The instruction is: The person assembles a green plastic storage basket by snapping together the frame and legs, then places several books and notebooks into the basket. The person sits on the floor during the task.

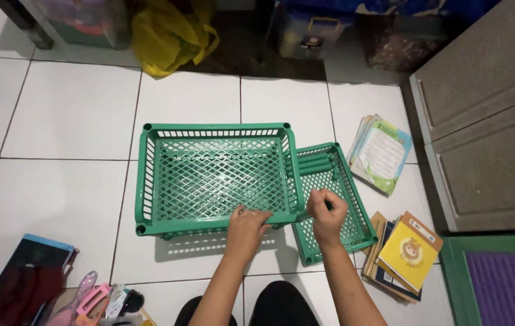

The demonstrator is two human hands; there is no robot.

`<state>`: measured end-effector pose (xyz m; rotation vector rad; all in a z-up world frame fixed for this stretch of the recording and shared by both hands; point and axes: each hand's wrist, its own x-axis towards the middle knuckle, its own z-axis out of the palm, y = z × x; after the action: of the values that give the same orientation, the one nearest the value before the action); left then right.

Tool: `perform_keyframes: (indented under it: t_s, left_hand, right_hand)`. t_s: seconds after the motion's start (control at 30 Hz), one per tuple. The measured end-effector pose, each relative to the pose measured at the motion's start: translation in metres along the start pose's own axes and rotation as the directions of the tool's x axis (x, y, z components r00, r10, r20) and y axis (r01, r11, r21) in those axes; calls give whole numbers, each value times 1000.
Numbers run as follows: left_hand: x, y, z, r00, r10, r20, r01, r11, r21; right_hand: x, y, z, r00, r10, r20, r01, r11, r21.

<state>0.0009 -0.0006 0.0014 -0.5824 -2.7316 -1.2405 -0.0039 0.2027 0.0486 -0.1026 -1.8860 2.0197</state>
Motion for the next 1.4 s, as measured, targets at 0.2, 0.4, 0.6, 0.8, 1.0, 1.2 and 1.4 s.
perform_keyframes:
  t_s: [0.2,0.4,0.6,0.8,1.0,1.2,1.4]
  left_hand:
    - [4,-3,2,1000,7,-9,-8,999,-32]
    - [6,1,-5,999,-10,35,11,1000,-26]
    - [9,-4,-2,999,13,46,-11,1000,-27]
    - [17,-12,6,990,-23,142,12,997,76]
    - [24,-18,7,940,-89,328,87,996,22]
    - [63,-22,-29,863,-41,504,143,976,-165]
    - [130,-27,-23,919,-166,359,131,984,121]
  right_hand:
    - [12,25,-44,975,-77,209,5,945,328]
    - [99,189,-135,882,344,-322,-425,875,-230]
    - [163,314,-135,472,767,-434,-847,531,16]
    - [174,362,-112,420,766,-486,-749,595,291]
    - [161,366,-130,390,664,-638,-801,586,120]
    - [160,290,-142,565,584,-583,-681,729,72]
    - [155,126,-95,931,44,-363,-119,975,-187]
